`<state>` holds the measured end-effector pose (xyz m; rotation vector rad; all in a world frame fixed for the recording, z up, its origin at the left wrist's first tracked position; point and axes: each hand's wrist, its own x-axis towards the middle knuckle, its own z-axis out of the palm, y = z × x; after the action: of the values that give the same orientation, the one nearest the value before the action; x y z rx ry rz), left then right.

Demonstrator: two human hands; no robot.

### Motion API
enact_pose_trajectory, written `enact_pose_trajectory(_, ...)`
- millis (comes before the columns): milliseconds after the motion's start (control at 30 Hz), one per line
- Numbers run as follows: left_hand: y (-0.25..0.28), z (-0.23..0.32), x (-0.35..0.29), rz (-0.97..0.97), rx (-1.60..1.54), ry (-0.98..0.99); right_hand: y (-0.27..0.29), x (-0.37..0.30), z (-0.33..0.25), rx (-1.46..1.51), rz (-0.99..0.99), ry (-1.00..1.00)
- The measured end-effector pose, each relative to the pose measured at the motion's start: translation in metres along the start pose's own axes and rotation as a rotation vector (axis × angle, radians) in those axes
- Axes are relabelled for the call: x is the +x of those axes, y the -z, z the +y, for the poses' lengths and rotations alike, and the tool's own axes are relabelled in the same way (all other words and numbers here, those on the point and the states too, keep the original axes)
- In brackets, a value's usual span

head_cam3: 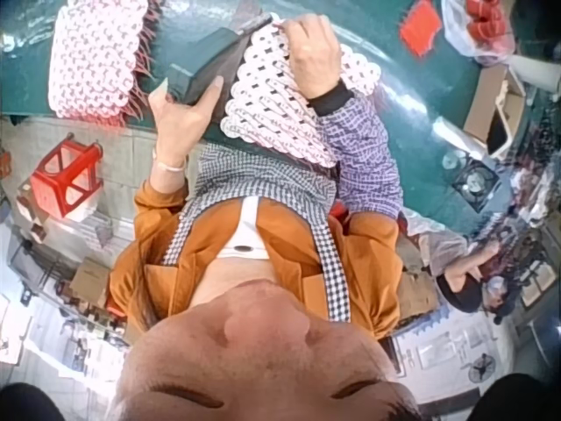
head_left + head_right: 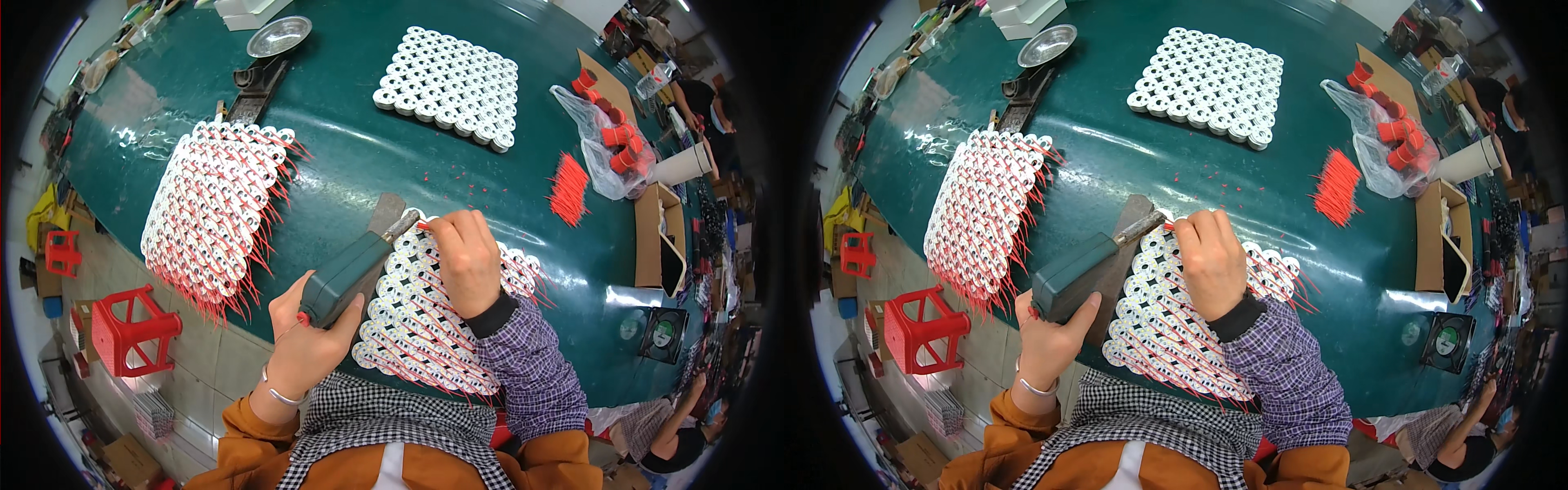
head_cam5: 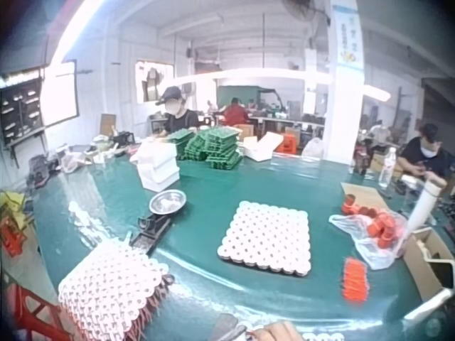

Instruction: The person solders red wires onto circular LED circuit boards using a soldering iron, positions a new panel of circuit boards on the workbench, and solders additional wires onto the boards.

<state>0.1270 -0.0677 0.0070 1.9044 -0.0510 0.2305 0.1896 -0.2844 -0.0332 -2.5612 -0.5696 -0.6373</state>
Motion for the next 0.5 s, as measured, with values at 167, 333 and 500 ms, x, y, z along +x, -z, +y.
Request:
enact_pose_trajectory(167, 0.0025, -0.0004, -0.0013, -0.047, -0.002, 0.047, -0.0003, -0.0002, 0.0, -0.012, 0.011, -0.001)
enact_pose_trajectory(333, 0.0043, 0.0021, -0.0033, -0.019, 0.057, 0.004, -0.0012, 0.0, 0.0006, -0.028, 0.006, 0.002)
enact_pose_trajectory(500, 0.0046, 0.0002, -0.0046, 0.016, 0.001, 0.0, 0.0004, 0.0005, -0.0011, -0.017, 0.015, -0.002)
